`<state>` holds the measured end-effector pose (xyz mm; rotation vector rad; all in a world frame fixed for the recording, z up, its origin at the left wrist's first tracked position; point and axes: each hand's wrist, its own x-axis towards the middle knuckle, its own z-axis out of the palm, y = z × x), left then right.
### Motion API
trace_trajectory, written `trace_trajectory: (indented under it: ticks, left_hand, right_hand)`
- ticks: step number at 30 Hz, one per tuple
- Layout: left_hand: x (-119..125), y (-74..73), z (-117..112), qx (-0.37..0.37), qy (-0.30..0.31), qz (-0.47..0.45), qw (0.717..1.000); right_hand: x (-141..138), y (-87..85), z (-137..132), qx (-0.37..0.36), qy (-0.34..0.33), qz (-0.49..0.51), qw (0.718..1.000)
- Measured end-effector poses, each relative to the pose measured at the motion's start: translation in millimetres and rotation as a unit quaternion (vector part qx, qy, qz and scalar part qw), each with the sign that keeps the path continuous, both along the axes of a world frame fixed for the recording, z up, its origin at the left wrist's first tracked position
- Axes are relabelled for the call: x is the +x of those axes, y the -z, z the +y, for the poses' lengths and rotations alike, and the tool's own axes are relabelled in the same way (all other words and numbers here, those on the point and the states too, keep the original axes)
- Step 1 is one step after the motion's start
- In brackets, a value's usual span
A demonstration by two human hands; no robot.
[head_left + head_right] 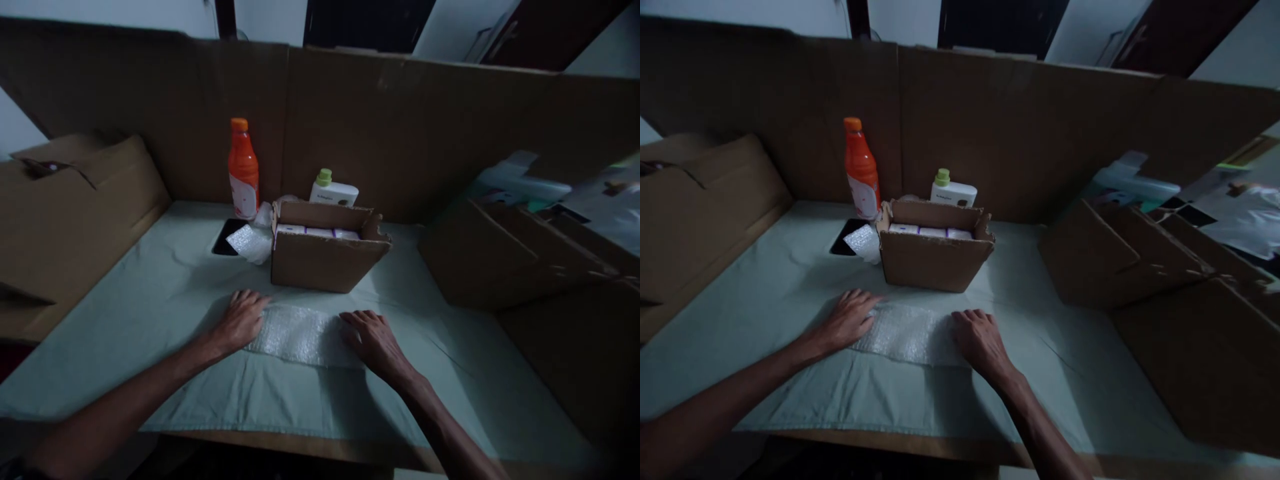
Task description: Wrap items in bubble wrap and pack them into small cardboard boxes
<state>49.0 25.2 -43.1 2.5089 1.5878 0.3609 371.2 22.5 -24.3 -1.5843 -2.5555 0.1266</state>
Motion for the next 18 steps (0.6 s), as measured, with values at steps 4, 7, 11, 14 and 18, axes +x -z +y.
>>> trace_trajectory:
  ticks: [4, 7, 11, 14, 18]
  left_hand:
    - [0, -24.5, 6, 0.040, 0.010, -0.007, 0.999]
    - [-6, -38.1, -1, 0.168, 0.000, -0.063, 0.984]
    - [-21, -18.9, -19, 0.206, 0.091, -0.069, 0.972]
    - [-32, -0.3, -33, 0.036, 0.135, -0.039, 0.989]
    - [-23, -13.0, -42, 0.005, 0.110, -0.082, 0.991]
  right_hand:
    - [-3, -21.5, 2, 0.065, -0.024, 0.010, 0.998]
    - [5, -32.7, -8, 0.241, -0.028, 0.075, 0.967]
    - [22, -9.6, -28, 0.288, -0.075, 0.074, 0.952]
    - [43, 18.6, -38, 0.186, -0.121, 0.050, 0.974]
    - [49, 19.2, -39, 0.159, -0.072, 0.047, 0.984]
